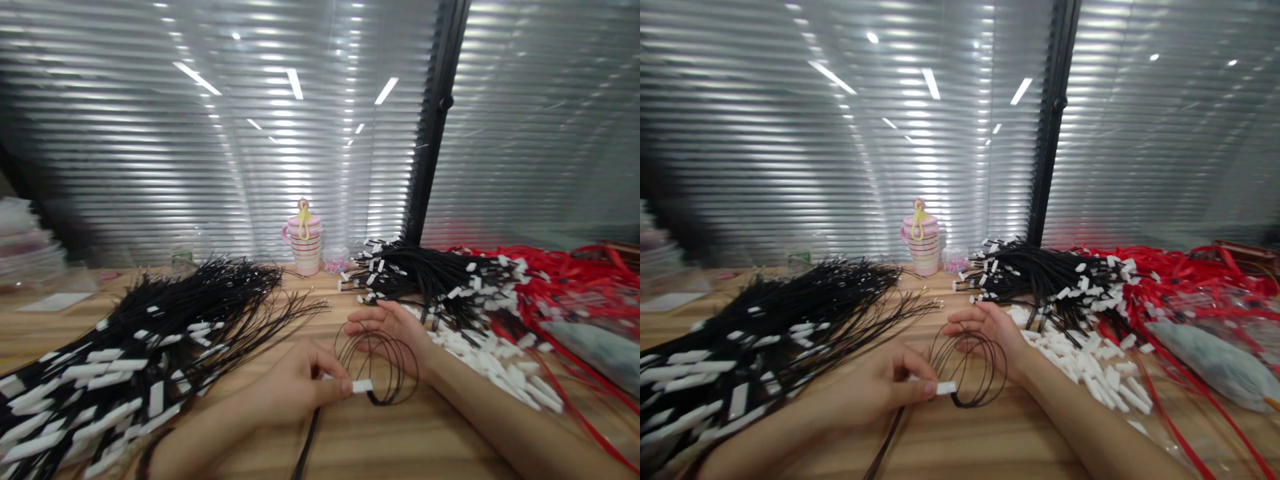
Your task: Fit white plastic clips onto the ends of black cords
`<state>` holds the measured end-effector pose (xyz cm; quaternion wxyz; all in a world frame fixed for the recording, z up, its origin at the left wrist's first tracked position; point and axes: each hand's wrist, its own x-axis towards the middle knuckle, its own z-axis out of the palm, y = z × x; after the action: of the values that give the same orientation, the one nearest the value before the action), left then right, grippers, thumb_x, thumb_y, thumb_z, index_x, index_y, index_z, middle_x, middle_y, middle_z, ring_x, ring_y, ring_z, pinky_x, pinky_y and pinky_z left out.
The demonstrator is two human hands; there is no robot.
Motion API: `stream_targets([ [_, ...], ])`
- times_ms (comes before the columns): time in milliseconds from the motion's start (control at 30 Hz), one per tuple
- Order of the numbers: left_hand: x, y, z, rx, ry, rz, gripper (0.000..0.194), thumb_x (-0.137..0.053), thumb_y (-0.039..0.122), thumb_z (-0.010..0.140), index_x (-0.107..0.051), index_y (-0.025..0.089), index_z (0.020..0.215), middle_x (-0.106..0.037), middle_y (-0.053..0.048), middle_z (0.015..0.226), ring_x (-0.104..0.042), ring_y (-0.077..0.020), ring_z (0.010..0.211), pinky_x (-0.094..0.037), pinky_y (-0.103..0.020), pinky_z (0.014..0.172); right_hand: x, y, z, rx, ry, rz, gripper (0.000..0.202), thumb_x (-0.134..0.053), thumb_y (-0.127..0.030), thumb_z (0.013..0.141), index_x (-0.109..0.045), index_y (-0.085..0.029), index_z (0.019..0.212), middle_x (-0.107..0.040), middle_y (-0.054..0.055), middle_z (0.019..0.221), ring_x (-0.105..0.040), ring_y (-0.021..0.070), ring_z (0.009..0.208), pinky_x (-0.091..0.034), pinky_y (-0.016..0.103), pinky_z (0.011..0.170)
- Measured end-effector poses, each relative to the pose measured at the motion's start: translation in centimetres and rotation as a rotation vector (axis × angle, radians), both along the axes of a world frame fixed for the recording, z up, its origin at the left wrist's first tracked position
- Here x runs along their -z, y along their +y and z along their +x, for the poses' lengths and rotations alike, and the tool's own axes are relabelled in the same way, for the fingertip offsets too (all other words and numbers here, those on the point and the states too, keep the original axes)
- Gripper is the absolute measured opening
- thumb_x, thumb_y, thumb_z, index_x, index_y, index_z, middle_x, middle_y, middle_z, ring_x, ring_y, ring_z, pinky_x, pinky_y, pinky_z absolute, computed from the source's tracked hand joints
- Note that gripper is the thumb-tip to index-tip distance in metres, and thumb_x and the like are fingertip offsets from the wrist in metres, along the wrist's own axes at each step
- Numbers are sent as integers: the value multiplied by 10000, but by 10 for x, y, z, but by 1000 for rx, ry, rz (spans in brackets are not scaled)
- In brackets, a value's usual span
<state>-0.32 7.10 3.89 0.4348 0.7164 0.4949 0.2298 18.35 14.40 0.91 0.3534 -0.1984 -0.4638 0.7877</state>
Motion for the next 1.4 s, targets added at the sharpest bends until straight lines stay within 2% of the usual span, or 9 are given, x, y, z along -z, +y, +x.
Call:
stream_targets([
  [167, 19, 12, -1, -173, 76, 64, 244, -574, 333, 672, -691, 120, 691, -546, -18, 591, -386, -105, 560, -242, -214, 506, -16, -7, -2, 227, -236, 516, 309, -495, -307, 781, -562, -131, 1026, -607, 96, 922, -550, 188, 900, -381, 334, 837],
  [300, 26, 20, -3, -288, -97, -14, 282, -586, 357, 657, -673, 90, 684, -552, -26, 588, -400, -108, 563, -268, -212, 525, -25, -24, -10, 498, -471, 1140, 392, -576, -230, 704, -530, -169, 1088, -486, 96, 1115, -432, 209, 1061, -306, 374, 931],
  [367, 27, 22, -4, -319, -209, -24, 278, -593, 347, 654, -667, 81, 688, -580, -41, 615, -429, -115, 581, -298, -216, 552, -24, -39, -19, 623, -542, 1329, 379, -565, -183, 691, -526, -164, 1068, -442, 97, 1138, -385, 207, 1090, -295, 353, 936],
  [500, 30, 22, -3, -366, -338, -48, 235, -600, 313, 655, -658, 85, 664, -613, -63, 658, -481, -127, 609, -342, -219, 571, -6, -68, -40, 454, -659, 1403, 87, -465, -128, 746, -522, -158, 804, -524, 32, 798, -483, 130, 776, -394, 238, 691],
  [600, 32, 23, -3, -457, -334, -72, 231, -620, 312, 635, -657, 87, 671, -608, -62, 644, -476, -116, 572, -329, -209, 516, 13, -79, -47, 324, -796, 1485, 55, -460, -133, 751, -502, -160, 727, -525, 26, 756, -478, 136, 725, -391, 237, 645],
  [800, 22, 22, -1, -507, -416, -194, 186, -617, 271, 625, -645, 90, 657, -569, -34, 550, -427, -76, 458, -279, -187, 433, 20, -64, -47, 359, -766, 1285, 162, -472, -92, 755, -564, -155, 872, -557, 43, 899, -491, 135, 845, -386, 229, 766],
  [1033, 16, 19, 8, -522, -457, -172, 120, -563, 154, 617, -581, 91, 517, -451, 21, 410, -311, -43, 368, -198, -186, 379, 18, -48, -61, 326, -664, 780, 226, -452, -174, 767, -602, -120, 607, -566, 16, 592, -475, 110, 579, -341, 203, 535],
  [1167, 23, 21, 8, -485, -491, -185, 130, -564, 194, 628, -587, 88, 556, -515, -14, 496, -412, -69, 449, -233, -183, 409, 20, -50, -66, 379, -645, 663, 203, -466, -185, 735, -580, -113, 582, -527, 10, 542, -438, 101, 520, -311, 201, 481],
  [1400, 20, 23, 2, -439, -392, -229, 222, -604, 310, 631, -594, 89, 606, -457, 11, 474, -279, -42, 402, -119, -204, 402, 18, -54, -62, 391, -647, 610, 161, -461, -166, 712, -590, -106, 637, -542, 14, 568, -455, 98, 513, -317, 191, 474],
])
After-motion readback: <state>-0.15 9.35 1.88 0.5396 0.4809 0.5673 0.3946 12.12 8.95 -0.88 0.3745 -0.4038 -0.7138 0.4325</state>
